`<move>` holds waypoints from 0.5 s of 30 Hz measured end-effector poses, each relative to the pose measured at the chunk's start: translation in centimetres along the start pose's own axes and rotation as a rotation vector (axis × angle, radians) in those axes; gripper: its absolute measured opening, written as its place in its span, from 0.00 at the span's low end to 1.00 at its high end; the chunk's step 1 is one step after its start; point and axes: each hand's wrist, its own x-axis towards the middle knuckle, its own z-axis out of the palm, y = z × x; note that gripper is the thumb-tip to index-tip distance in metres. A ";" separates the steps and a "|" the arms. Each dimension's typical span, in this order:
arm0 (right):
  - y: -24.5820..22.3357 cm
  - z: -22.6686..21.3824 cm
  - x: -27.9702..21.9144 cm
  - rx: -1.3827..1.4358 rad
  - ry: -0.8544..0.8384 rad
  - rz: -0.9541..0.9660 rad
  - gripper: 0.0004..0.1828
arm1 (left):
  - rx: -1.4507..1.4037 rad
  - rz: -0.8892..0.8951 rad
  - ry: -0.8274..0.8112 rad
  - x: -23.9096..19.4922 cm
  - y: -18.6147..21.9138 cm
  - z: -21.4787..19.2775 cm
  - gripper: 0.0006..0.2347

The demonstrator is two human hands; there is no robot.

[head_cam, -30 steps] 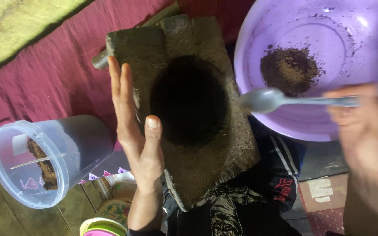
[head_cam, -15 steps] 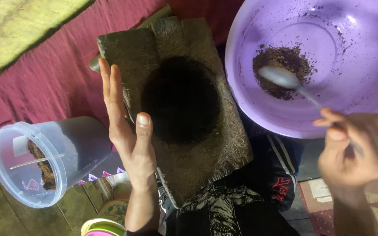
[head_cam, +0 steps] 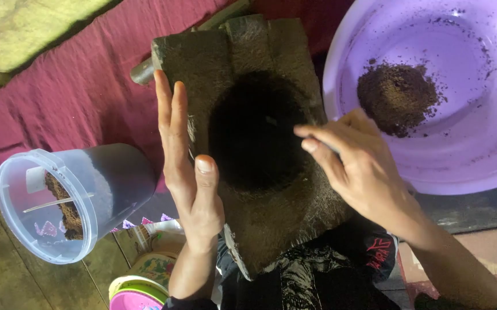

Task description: The person uses a spoon to scoop a brown granular substance from a wooden mortar and transfers it into a purple bowl. The person repeatedly scrapes the mortar to collect the contents and places them into the bowl.

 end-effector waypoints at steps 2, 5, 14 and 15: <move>-1.3 -0.9 0.2 0.042 -0.079 0.033 0.13 | 0.005 -0.007 -0.001 0.1 0.1 -0.1 0.29; -1.0 -1.6 0.1 0.130 -0.196 0.115 0.13 | 0.019 -0.019 -0.010 0.0 -0.1 -0.1 0.30; -0.3 -0.1 2.3 0.087 -0.147 0.012 0.15 | 0.030 -0.027 -0.020 0.2 -0.1 -0.2 0.31; -0.5 -0.5 2.5 0.096 -0.237 -0.020 0.16 | 0.028 -0.029 -0.019 0.2 -0.1 -0.2 0.31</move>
